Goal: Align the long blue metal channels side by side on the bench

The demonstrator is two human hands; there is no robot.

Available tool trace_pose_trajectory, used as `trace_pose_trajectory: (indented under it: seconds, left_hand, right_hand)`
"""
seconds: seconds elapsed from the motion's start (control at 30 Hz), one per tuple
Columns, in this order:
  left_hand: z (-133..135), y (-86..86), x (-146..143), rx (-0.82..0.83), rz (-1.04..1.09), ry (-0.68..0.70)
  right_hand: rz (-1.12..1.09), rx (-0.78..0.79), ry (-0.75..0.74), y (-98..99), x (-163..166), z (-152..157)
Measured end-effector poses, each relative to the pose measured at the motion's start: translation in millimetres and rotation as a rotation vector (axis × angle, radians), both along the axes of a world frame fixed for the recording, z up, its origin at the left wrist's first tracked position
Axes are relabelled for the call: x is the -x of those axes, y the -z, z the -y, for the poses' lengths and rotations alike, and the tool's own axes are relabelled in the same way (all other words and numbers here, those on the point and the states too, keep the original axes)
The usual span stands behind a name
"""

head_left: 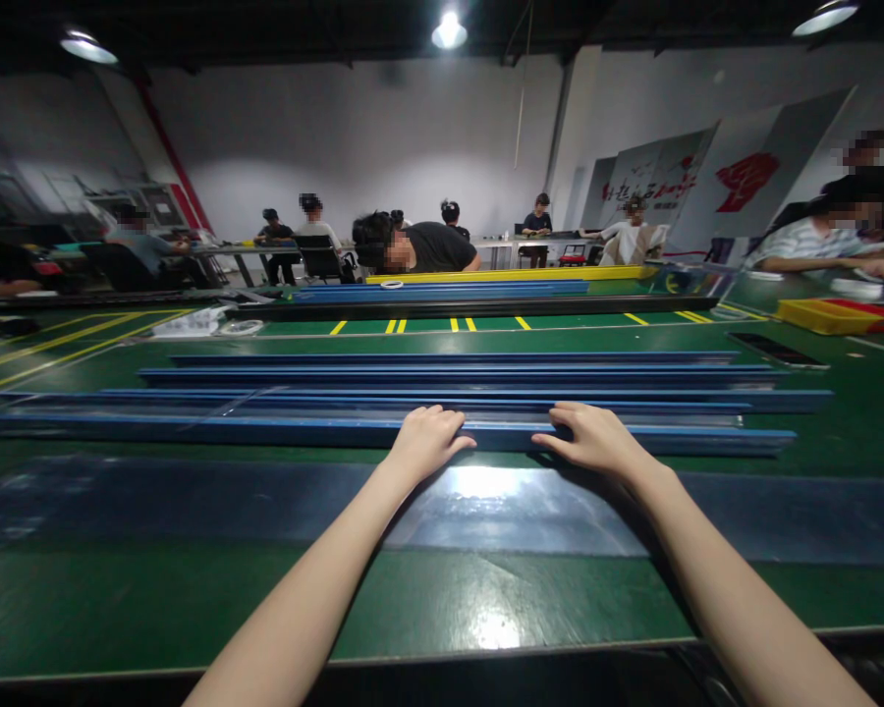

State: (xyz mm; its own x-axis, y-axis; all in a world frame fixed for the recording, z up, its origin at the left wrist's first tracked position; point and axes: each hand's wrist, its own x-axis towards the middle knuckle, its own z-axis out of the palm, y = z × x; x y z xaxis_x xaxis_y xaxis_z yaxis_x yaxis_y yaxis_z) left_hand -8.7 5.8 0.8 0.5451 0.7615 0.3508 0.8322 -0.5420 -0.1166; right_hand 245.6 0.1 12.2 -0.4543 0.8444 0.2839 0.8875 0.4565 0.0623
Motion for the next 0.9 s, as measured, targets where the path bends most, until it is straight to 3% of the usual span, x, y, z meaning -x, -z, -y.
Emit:
trace_pose_trajectory:
  seconds: [0.9]
  left_hand:
    - [-2.9,2.3,0.0,0.039,0.045,-0.023]
  right_hand:
    - [0.004,0.011,0.016,0.0,1.6,0.3]
